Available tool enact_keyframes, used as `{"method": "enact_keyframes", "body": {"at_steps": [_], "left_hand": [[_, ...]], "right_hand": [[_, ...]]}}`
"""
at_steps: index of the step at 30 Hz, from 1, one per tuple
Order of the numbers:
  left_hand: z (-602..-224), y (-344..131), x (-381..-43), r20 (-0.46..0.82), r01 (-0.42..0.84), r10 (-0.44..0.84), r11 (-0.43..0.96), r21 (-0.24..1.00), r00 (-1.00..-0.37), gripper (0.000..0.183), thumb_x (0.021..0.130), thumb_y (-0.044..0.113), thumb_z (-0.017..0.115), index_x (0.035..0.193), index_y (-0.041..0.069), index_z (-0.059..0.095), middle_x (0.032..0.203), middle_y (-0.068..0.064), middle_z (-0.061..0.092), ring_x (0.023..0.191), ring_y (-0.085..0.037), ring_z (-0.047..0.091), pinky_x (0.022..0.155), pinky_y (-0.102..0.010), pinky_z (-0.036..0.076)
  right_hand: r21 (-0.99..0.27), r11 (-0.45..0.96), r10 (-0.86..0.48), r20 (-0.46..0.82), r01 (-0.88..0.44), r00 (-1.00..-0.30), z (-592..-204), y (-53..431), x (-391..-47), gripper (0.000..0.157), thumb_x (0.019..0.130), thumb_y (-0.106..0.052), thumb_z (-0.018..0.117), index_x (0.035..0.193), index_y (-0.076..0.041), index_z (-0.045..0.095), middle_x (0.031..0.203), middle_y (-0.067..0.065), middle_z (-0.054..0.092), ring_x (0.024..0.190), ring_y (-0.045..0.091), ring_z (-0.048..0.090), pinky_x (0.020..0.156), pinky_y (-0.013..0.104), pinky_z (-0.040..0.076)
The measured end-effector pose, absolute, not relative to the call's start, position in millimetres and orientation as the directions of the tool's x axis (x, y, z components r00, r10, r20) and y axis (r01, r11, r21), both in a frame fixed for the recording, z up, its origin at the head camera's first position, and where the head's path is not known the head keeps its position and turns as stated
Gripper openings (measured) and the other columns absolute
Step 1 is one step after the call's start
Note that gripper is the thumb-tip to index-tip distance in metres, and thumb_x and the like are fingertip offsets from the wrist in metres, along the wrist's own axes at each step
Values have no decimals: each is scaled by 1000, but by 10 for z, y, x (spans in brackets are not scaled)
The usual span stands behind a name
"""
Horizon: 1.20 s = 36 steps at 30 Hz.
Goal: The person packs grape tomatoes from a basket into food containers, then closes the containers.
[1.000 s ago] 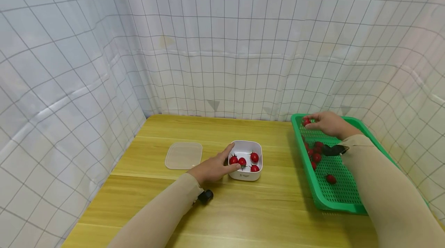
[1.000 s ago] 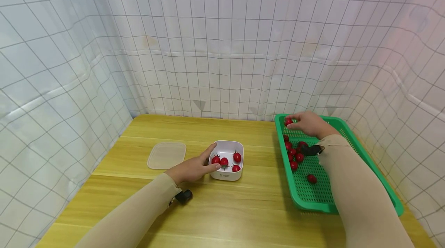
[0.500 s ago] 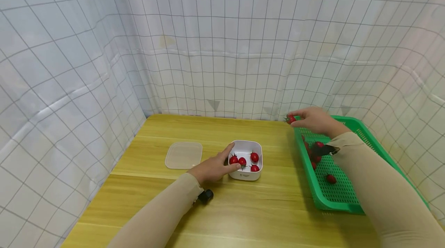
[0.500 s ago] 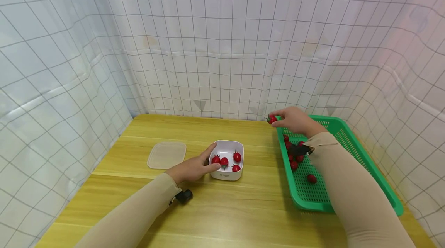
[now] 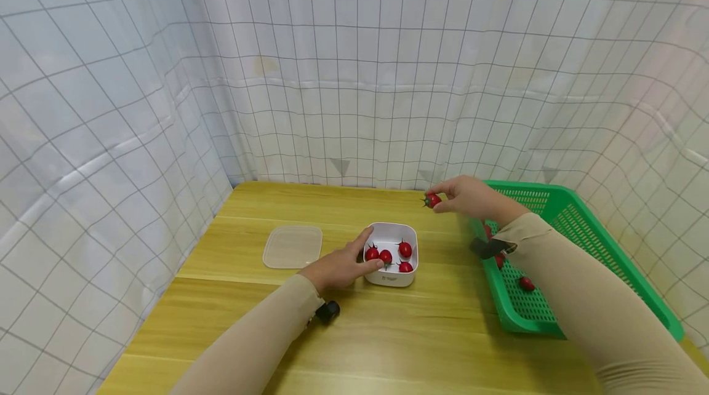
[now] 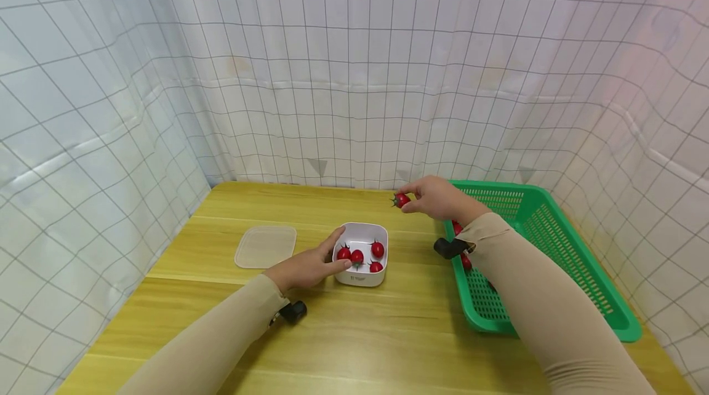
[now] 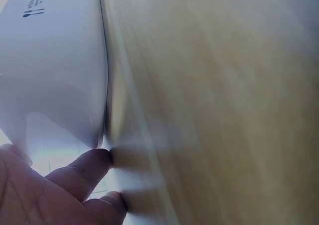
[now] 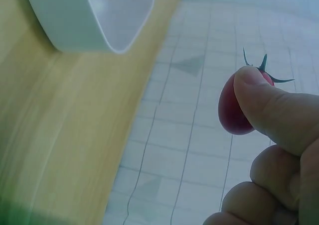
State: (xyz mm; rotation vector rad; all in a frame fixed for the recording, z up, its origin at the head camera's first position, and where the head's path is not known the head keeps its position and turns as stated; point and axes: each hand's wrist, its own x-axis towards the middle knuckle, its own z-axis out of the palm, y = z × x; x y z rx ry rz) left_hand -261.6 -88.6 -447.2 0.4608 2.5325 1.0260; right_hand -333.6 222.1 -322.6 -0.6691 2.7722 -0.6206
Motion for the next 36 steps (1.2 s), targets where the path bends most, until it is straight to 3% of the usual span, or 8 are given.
{"method": "enact_keyframes", "body": {"at_steps": [10, 16, 20, 23, 28, 36], "left_hand": [[-4472, -885, -2619, -225, 151, 427, 685, 713, -876, 93, 100, 65, 58, 170, 38, 3, 172, -12, 31, 154, -36, 39, 126, -56, 32], [-4483, -889, -2622, -225, 153, 426, 688, 709, -876, 93, 100, 66, 57, 170, 39, 2, 171, -12, 33, 152, -36, 42, 124, -57, 34], [-4480, -890, -2612, -221, 152, 427, 683, 715, -877, 93, 100, 66, 57, 170, 39, 2, 171, -12, 33, 152, -37, 42, 124, -57, 33], [-4477, -889, -2611, -224, 149, 430, 678, 720, -875, 93, 100, 65, 57, 170, 39, 2, 171, -11, 33, 152, -37, 41, 125, -58, 33], [-4480, -887, -2620, -228, 148, 431, 680, 718, -873, 93, 100, 66, 56, 170, 39, 1, 172, -10, 31, 153, -37, 40, 125, -58, 32], [-4472, -883, -2616, -238, 139, 427, 684, 716, -873, 93, 100, 67, 57, 170, 41, 2, 172, -10, 30, 153, -37, 40, 125, -58, 32]], "right_hand": [[-450, 771, -560, -145, -450, -816, -3295, 1971, -3242, 45, 101, -24, 73, 143, -11, 67, 65, -7, 46, 57, 11, 38, 55, 26, 34], [-448, 758, -585, -144, -475, -798, -3310, 1884, -3198, 40, 100, -26, 74, 138, -15, 71, 71, -3, 53, 62, 13, 43, 57, 27, 36], [-440, 753, -599, -148, -490, -787, -3333, 1851, -3191, 39, 100, -25, 74, 137, -17, 71, 86, -4, 70, 63, 13, 43, 58, 28, 36], [-436, 749, -609, -158, -498, -777, -3361, 1833, -3201, 39, 100, -24, 74, 138, -17, 71, 97, -5, 75, 64, 14, 44, 58, 28, 37], [-443, 738, -628, -175, -508, -758, -3384, 1801, -3191, 38, 100, -21, 73, 138, -18, 71, 97, -4, 72, 69, 16, 48, 61, 29, 40], [-449, 702, -668, -145, -553, -730, -3363, 1725, -3116, 40, 97, -19, 76, 137, -15, 71, 81, -3, 61, 66, 14, 45, 61, 29, 39]]}}
